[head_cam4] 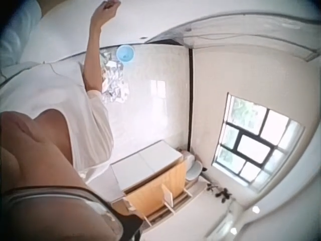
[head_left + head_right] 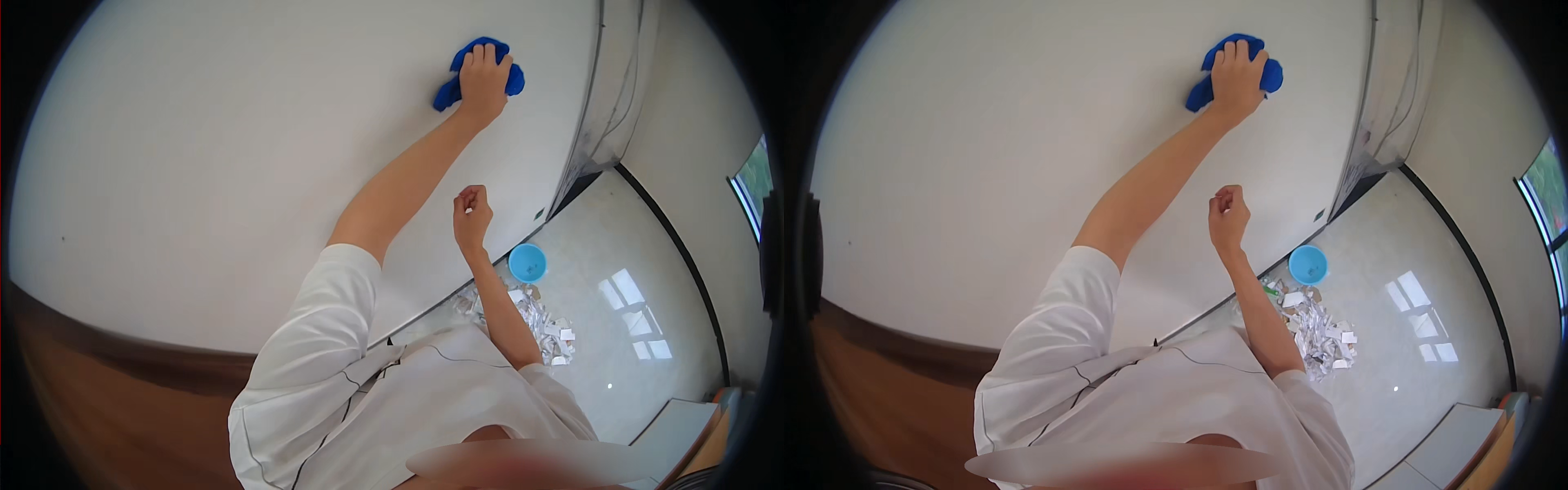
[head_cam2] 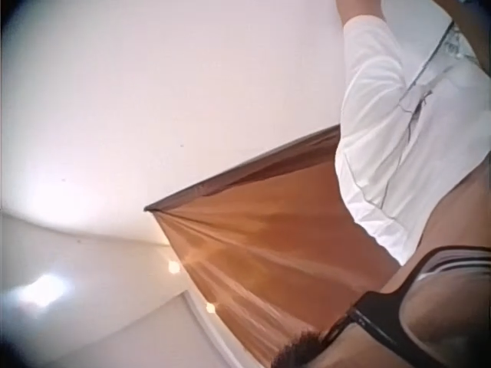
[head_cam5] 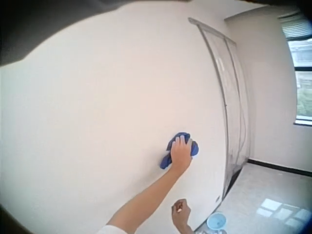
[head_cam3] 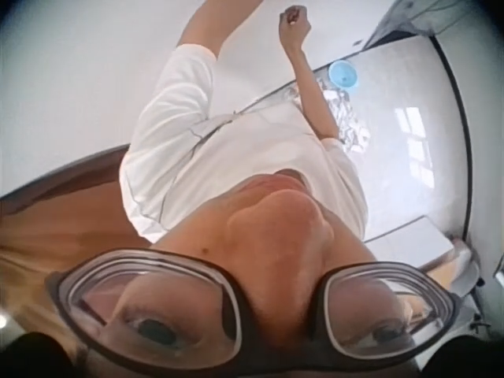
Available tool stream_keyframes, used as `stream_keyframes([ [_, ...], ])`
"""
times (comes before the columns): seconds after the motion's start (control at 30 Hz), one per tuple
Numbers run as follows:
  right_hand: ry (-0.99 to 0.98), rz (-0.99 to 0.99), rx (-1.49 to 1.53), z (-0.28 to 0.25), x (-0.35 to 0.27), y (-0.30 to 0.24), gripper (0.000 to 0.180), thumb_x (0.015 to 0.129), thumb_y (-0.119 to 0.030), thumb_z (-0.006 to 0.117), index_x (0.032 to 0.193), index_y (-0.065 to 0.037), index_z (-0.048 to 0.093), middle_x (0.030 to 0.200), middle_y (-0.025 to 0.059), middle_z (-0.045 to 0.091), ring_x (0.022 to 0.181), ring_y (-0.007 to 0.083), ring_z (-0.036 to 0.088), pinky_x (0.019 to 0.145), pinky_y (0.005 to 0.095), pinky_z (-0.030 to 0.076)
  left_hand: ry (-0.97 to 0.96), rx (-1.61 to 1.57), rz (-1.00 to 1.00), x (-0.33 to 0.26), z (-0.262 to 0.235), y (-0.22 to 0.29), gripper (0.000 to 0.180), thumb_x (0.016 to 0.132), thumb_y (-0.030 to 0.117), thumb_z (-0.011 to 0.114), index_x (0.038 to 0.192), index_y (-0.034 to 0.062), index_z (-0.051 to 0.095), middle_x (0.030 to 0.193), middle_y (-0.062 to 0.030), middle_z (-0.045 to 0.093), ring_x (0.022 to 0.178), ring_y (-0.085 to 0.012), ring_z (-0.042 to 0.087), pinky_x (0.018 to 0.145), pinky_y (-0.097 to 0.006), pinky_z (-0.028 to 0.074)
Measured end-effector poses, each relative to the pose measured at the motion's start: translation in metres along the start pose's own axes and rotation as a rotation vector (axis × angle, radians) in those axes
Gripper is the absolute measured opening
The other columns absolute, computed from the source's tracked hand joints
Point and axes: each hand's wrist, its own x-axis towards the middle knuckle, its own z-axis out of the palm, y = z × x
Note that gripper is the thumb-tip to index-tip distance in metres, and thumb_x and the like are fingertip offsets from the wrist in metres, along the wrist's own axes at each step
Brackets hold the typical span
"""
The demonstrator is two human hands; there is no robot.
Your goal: The recorder uses a blue cloth to wipe and clean a white wall surface.
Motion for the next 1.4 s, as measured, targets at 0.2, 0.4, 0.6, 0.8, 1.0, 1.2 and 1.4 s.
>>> stream_keyframes([
  [0.2,0.176,0.043,0.016,-0.007,0.057,0.029,0.006,0.084,0.000,0.056,0.087,-0.004,0.052,0.066,0.0037,0.053,0.056,0.0093,0.051,0.051,0.0255,0.041,-0.104,0.096,-0.126,-0.031,-0.058,-0.022,0.051,0.055,0.009,0.077,0.103,0.0154,0.062,0.101,-0.0111,0.052,0.097,-0.0286,0.050,0.079,-0.040,0.039],
  [0.4,0.069,0.131,0.304,0.044,0.030,0.036,0.011,0.089,0.000,0.051,0.097,-0.003,0.044,0.071,0.0041,0.052,0.057,0.0078,0.047,0.050,0.0222,0.039,0.053,0.453,-0.647,-0.207,-0.277,-0.111,0.055,0.049,0.009,0.078,0.101,0.0141,0.060,0.102,-0.0154,0.049,0.101,-0.0340,0.049,0.086,-0.044,0.041],
  [0.6,-0.121,0.096,0.393,0.107,-0.012,-0.031,0.018,0.083,0.004,0.056,0.094,-0.003,0.043,0.074,0.0019,0.046,0.064,0.0076,0.045,0.059,0.0219,0.040,0.439,0.569,-1.065,-0.313,-0.517,-0.228,0.057,0.065,0.011,0.075,0.115,0.0051,0.049,0.111,-0.0148,0.051,0.106,-0.0287,0.052,0.093,-0.040,0.042],
  [0.8,-0.181,-0.017,0.425,0.105,-0.035,-0.055,0.021,0.077,0.008,0.058,0.090,-0.004,0.048,0.076,0.0009,0.046,0.066,0.0071,0.044,0.061,0.0208,0.040,0.815,0.436,-1.225,-0.393,-0.552,-0.261,0.053,0.077,0.009,0.067,0.123,0.0008,0.042,0.117,-0.0124,0.054,0.106,-0.0203,0.054,0.091,-0.037,0.045],
  [1.0,0.000,-0.083,0.196,0.126,-0.050,-0.001,0.023,0.073,0.008,0.057,0.092,-0.003,0.052,0.068,-0.0011,0.044,0.059,0.0058,0.039,0.058,0.0199,0.037,0.565,0.438,-0.814,-0.381,-0.342,-0.224,0.058,0.061,0.004,0.073,0.114,0.0042,0.049,0.110,-0.0148,0.044,0.103,-0.0321,0.047,0.094,-0.046,0.037],
  [1.2,0.218,-0.142,0.075,0.094,-0.026,-0.001,0.030,0.072,0.007,0.057,0.100,-0.003,0.053,0.064,-0.0017,0.042,0.056,0.0049,0.040,0.053,0.0198,0.033,0.070,0.049,-0.343,-0.215,-0.178,-0.159,0.051,0.054,0.008,0.076,0.101,0.0207,0.063,0.101,-0.0107,0.050,0.096,-0.0316,0.048,0.080,-0.043,0.037],
  [1.4,0.271,-0.082,-0.036,0.075,-0.016,0.016,0.048,0.072,0.005,0.059,0.117,-0.005,0.046,0.066,-0.0011,0.039,0.057,0.0070,0.041,0.054,0.0225,0.036,-0.172,-0.145,-0.053,-0.154,-0.017,-0.122,0.040,0.061,0.005,0.073,0.098,0.0137,0.062,0.100,-0.0110,0.054,0.097,-0.0283,0.049,0.077,-0.037,0.039],
])
